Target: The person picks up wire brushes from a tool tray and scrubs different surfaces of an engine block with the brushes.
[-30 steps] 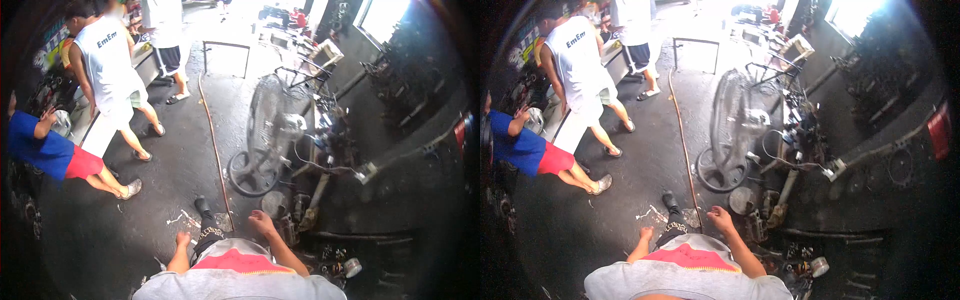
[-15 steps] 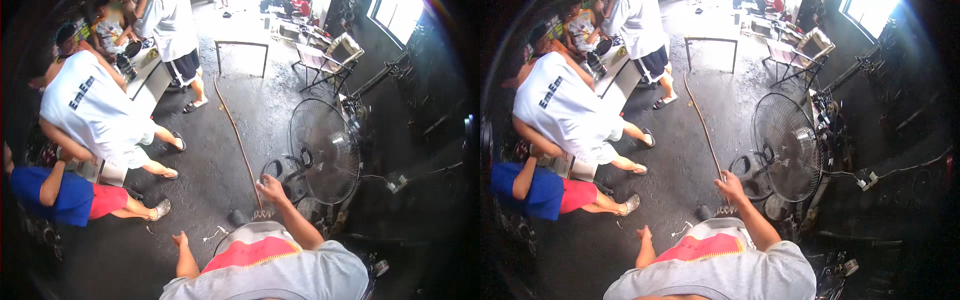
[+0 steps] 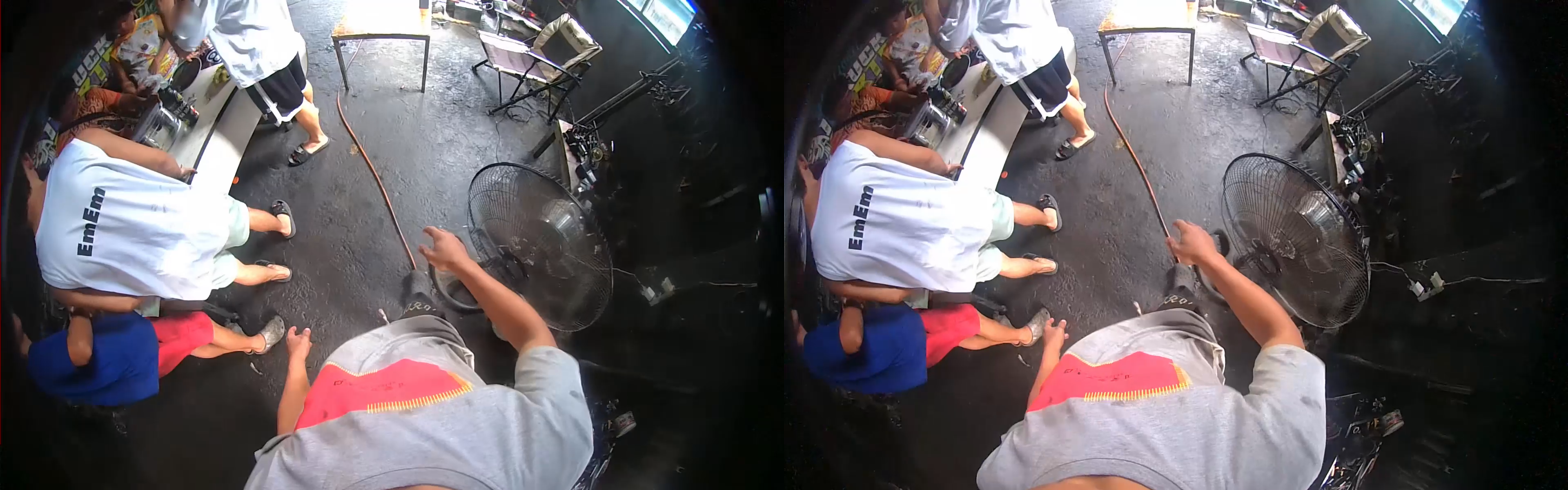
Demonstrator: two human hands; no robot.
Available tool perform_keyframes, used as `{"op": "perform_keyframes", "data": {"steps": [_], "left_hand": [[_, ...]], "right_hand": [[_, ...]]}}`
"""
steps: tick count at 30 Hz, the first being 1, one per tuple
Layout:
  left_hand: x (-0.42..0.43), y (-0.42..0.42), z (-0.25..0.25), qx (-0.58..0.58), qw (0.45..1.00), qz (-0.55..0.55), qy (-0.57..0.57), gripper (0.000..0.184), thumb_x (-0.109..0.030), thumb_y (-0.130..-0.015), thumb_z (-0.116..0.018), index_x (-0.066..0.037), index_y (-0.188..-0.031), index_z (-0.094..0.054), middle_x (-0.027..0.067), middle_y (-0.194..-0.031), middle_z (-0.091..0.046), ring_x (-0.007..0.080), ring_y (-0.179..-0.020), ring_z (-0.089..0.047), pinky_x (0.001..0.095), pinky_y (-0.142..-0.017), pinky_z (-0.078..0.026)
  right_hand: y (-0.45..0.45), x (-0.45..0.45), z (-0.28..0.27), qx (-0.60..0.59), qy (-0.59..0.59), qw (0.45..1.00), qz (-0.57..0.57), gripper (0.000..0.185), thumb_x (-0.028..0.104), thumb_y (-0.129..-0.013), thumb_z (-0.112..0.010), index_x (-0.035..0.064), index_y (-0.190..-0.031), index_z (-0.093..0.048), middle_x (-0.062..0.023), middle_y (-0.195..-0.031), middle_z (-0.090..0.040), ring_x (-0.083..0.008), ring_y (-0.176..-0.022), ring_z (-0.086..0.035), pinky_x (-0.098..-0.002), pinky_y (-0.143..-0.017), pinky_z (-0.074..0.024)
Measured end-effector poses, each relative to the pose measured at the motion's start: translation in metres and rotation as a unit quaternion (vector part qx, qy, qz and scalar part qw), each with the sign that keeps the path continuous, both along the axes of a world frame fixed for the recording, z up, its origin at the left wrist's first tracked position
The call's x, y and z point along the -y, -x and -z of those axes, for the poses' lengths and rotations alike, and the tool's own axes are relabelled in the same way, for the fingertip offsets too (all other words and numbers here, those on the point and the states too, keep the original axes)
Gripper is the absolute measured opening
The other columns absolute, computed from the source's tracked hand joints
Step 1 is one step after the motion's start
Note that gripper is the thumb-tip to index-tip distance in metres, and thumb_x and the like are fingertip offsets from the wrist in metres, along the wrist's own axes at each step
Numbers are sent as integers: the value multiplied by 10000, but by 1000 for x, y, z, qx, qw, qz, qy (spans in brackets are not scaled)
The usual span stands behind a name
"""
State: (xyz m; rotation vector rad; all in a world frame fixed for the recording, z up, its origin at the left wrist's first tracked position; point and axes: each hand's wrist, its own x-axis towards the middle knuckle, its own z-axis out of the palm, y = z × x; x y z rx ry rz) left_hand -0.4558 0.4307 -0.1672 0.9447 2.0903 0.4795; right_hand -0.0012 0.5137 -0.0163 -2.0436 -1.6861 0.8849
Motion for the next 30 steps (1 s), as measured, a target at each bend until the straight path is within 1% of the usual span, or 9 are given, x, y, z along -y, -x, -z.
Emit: {"op": "perform_keyframes", "data": {"steps": [1,2,4,5,12,13,15,25,30], "left_hand": [[4,5,-1,-66,995,57,-46,569,-245,-718,-624,72,-1150,-430,217,-880,-592,278,-715,-609,341,-691,-465],[9,11,-2,-70,995,54,-38,569,-245,-718,-624,72,-1150,-430,217,-880,-592,278,-715,-609,341,-691,-465],[2,12,-8,-19,999,33,-12,538,-228,-721,-621,74,-1131,-447,168,-727,-600,219,-514,-571,315,-534,-457],[1,8,-15,-14,1000,17,-22,514,-221,-723,-621,75,-1111,-462,159,-686,-595,203,-496,-558,307,-496,-442],[28,5,-8,-21,998,48,27,472,-237,-735,-624,66,-1075,-500,134,-687,-600,178,-515,-565,304,-507,-450],[33,-7,-25,-2,998,22,52,471,-243,-740,-622,67,-1074,-504,129,-689,-604,174,-523,-569,301,-524,-453],[46,-10,-29,4,998,28,62,467,-240,-740,-621,66,-1073,-506,134,-699,-606,175,-526,-570,299,-531,-454],[105,10,-20,16,990,-2,142,464,-217,-751,-601,95,-1076,-492,167,-796,-614,190,-529,-582,293,-550,-460],[117,30,-7,17,995,-31,89,451,-221,-751,-598,88,-1065,-501,164,-826,-614,197,-555,-592,293,-556,-462]], "right_hand": [[0,-1,2,-9,-2,1000,8,493,301,-730,-605,38,-1130,-488,-179,-1094,-531,-328,-1036,-488,-371,-878,-390],[1,-2,4,-13,6,1000,5,493,301,-730,-605,38,-1130,-488,-179,-1094,-531,-328,-1036,-488,-371,-878,-390],[-2,-8,2,11,-42,999,-3,477,321,-737,-580,76,-1135,-481,-167,-1096,-526,-331,-1013,-501,-393,-852,-407],[-5,-10,-3,9,-51,999,-8,481,323,-734,-587,81,-1135,-479,-163,-1098,-527,-323,-1016,-501,-388,-851,-409],[-20,-32,-49,54,-131,990,4,468,292,-735,-590,82,-1138,-475,-167,-1089,-530,-308,-1015,-503,-380,-833,-420],[-22,-35,-56,55,-130,990,0,468,292,-735,-590,82,-1138,-475,-167,-1089,-530,-308,-1015,-503,-380,-833,-420],[-25,-41,-69,107,-195,975,9,443,259,-734,-587,80,-1126,-484,-176,-1080,-532,-312,-996,-513,-384,-818,-425],[-66,-104,-137,85,-456,876,133,301,171,-743,-541,128,-1041,-556,-81,-858,-626,-258,-805,-600,-341,-683,-473],[-62,-113,-152,60,-469,867,160,303,176,-738,-544,128,-1037,-560,-80,-812,-628,-258,-759,-605,-344,-668,-471]]}}
